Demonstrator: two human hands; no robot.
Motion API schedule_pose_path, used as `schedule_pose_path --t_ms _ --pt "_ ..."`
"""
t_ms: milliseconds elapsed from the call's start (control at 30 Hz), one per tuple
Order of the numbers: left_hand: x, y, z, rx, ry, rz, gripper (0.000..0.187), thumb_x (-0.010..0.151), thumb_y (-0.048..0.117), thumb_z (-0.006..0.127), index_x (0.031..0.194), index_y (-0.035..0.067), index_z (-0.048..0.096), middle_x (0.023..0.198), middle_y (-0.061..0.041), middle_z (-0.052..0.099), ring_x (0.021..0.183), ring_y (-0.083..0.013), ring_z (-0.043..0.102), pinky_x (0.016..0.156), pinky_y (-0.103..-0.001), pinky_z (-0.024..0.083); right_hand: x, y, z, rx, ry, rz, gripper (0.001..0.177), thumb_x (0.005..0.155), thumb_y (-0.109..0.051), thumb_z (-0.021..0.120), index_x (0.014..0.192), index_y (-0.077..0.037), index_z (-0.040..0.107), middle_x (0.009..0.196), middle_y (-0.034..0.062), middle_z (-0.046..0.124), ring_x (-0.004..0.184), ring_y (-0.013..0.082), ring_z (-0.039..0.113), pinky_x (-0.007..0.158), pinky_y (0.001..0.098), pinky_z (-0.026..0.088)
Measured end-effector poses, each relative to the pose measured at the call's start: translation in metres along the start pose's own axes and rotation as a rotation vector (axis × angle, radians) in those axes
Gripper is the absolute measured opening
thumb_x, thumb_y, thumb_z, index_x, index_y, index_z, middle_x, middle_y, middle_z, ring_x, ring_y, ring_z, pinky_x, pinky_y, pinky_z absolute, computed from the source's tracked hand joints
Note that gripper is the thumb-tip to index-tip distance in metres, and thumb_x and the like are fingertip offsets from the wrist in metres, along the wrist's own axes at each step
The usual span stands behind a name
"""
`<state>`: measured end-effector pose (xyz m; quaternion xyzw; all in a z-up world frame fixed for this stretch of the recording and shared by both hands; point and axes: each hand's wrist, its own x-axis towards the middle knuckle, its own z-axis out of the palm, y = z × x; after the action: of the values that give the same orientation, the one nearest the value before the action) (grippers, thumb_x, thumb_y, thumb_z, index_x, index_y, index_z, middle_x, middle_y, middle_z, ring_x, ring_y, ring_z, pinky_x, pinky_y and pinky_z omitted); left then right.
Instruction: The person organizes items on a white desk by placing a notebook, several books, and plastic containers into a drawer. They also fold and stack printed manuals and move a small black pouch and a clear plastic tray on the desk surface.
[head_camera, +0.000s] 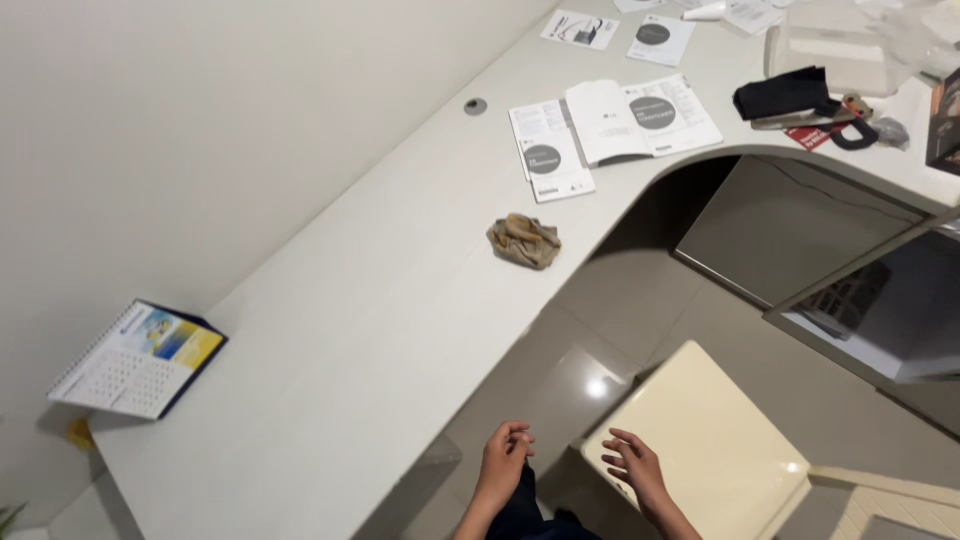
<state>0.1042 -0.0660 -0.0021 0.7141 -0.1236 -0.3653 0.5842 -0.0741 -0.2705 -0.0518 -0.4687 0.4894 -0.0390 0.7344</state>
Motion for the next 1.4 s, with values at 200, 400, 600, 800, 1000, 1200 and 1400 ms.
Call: schedule_pose_path --t_ms 200,400,600,800,1000,1200,1400 --pt "0.054 0.045 -0.028 -0.002 -0.008 -0.063 0.025 0.099 0.011 0.054 0.121 0.001 0.064 0.101 -0.009 0.073 0.086 -0.0154 0.070 0.080 -0.028 0.056 0.036 -0.044 0.026 0.014 0.057 -0.030 0.042 0.101 -0.025 0.054 0.139 -0.009 0.060 0.125 0.0137 0.072 0.107 0.0265 0.072 0.089 0.0415 0.058" --pt "0.115 0.056 -0.045 0.026 -0.030 0.038 0.023 0.100 0.012 0.056 0.119 0.000 0.063 0.100 -0.010 0.070 0.086 -0.0162 0.069 0.081 -0.031 0.057 0.078 -0.070 0.048 -0.075 0.070 -0.100 0.042 0.105 -0.029 0.048 0.138 -0.008 0.062 0.121 0.0123 0.074 0.100 0.0261 0.066 0.087 0.0398 0.057" --pt "0.129 0.058 -0.033 -0.034 -0.013 0.069 0.025 0.099 0.012 0.057 0.119 -0.002 0.064 0.100 -0.012 0.071 0.085 -0.0185 0.069 0.079 -0.033 0.057 0.085 -0.104 0.081 -0.078 0.083 -0.135 0.075 0.108 -0.054 0.016 0.131 -0.005 0.066 0.117 0.0162 0.075 0.109 0.0297 0.070 0.096 0.0456 0.056" --pt "0.140 0.069 -0.020 0.087 -0.062 -0.054 0.026 0.101 0.016 0.056 0.121 0.001 0.064 0.104 -0.010 0.072 0.089 -0.0167 0.072 0.082 -0.032 0.057 0.089 -0.149 0.093 -0.451 0.168 -0.226 0.098 0.096 -0.072 -0.009 0.145 -0.018 0.057 0.150 0.0217 0.051 0.140 0.0401 0.043 0.121 0.0526 0.030" --pt "0.192 0.089 0.011 0.174 -0.043 -0.088 0.028 0.101 0.016 0.054 0.125 0.004 0.062 0.109 -0.009 0.072 0.093 -0.0161 0.072 0.083 -0.032 0.058 0.124 -0.210 0.079 -0.517 -0.037 -0.146 0.097 0.084 -0.082 0.001 0.165 -0.030 -0.011 0.167 0.0182 -0.010 0.154 0.0472 -0.012 0.110 0.0668 0.030" --pt "0.276 0.104 0.082 0.135 -0.001 -0.014 0.025 0.101 0.016 0.059 0.120 0.001 0.064 0.106 -0.013 0.073 0.088 -0.0183 0.073 0.077 -0.031 0.057 0.201 -0.274 0.031 -0.417 -0.192 0.002 0.083 0.087 -0.072 0.028 0.159 -0.031 0.019 0.166 0.0120 0.019 0.147 0.0402 0.033 0.082 0.0501 0.066" --pt "0.353 0.155 0.159 0.152 -0.005 0.018 0.025 0.099 0.015 0.063 0.120 0.001 0.064 0.103 -0.011 0.073 0.084 -0.0171 0.073 0.074 -0.030 0.057 0.281 -0.310 -0.033 -0.529 -0.177 -0.294 0.051 0.099 -0.040 0.060 0.143 -0.014 0.061 0.127 0.0157 0.072 0.114 0.0283 0.071 0.091 0.0325 0.056"
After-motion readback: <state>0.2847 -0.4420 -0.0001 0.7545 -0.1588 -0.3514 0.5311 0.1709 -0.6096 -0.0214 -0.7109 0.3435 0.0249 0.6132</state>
